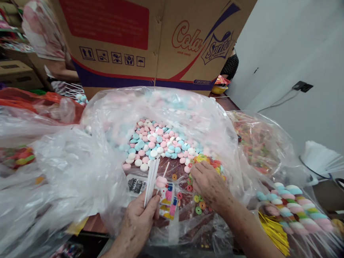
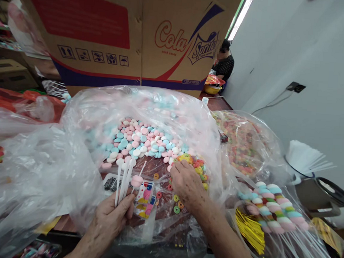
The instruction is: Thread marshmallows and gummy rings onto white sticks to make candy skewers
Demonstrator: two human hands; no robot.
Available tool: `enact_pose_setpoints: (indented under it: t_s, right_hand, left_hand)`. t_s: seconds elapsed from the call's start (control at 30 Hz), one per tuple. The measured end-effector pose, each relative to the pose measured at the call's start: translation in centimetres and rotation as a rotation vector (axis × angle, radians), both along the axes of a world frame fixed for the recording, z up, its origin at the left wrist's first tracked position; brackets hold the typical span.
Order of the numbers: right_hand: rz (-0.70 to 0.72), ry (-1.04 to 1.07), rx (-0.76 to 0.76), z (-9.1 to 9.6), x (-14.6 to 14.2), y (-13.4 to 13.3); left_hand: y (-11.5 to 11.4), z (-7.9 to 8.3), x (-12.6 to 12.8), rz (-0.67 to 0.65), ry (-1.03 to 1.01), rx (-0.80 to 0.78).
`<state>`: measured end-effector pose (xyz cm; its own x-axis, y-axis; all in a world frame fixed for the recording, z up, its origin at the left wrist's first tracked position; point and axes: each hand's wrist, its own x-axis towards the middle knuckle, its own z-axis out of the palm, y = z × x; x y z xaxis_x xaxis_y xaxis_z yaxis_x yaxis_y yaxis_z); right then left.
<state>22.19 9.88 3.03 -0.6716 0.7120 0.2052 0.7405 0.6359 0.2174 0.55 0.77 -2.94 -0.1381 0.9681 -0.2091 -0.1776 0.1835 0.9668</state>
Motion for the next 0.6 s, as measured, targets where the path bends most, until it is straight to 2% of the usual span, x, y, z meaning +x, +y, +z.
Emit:
enact_pose_setpoints:
  t_s: [0.13, 0.2, 0.37, 0.5, 0.6]
  right_hand:
    - [0.026, 0.031, -0.035, 0.5, 0.1, 0.4]
    - [0.034, 0.024, -0.049, 1.0, -0.2, 0.6]
    - [0.016, -0.112, -0.071, 1.3, -1.9, 0.8]
    - [-0.045, -0.163, -0.081, 1.0, -3.3, 0.9]
    - [-0.040, -0.129, -0.126, 1.2, -3.9, 1.0]
  left_hand:
    - [0.0, 0.3, -0.2, -0.037, 0.046, 0.008]
    - [0.1, 0.3, -0.2, -0.014, 0.069, 0.018]
    - [0.1, 0.2, -0.2, -0.033, 0.037, 0.015]
    - [0.1, -0.3, -0.1, -0.016, 0.014, 0.023]
    - [0.1, -0.8, 0.0, -0.004, 0.020, 0.031]
